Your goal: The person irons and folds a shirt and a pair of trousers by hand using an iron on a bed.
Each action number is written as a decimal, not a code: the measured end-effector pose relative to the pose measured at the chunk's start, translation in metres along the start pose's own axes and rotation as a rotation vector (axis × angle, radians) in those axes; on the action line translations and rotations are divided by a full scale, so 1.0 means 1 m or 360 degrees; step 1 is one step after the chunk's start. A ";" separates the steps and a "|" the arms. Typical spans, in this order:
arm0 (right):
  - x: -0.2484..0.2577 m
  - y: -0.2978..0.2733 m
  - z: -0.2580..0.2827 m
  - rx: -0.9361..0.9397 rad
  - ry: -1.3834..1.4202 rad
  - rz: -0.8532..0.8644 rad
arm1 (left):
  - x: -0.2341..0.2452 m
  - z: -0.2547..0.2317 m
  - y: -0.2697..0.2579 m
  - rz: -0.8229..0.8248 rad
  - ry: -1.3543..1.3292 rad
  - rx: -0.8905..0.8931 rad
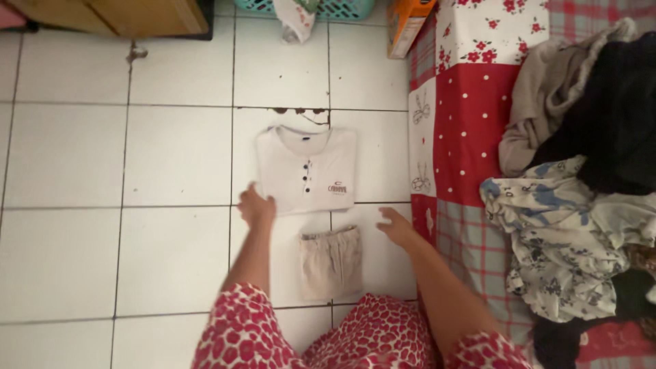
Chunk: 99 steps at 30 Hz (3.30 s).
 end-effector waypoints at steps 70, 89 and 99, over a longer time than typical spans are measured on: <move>0.081 -0.937 -0.223 -0.0353 0.0692 -0.2783 | -0.032 -0.369 -0.781 0.2094 -0.0145 -0.2755; 0.046 -0.656 -0.164 -0.1231 -0.0418 -0.1716 | -0.165 -0.289 -0.699 0.1320 0.0746 -0.2625; 0.112 -0.787 -0.090 -0.0951 -0.0576 -0.2774 | -0.110 -0.379 -0.770 0.1718 -0.1383 -0.2204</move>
Point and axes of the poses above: each hand's wrist, its own y-axis towards the middle knuckle, its own x-axis out of the back of the hand, z = x × y, the point moved 4 cm from there along y, towards the middle knuckle, and after that the axes turned 4 degrees about z, right-handed, at the moved point
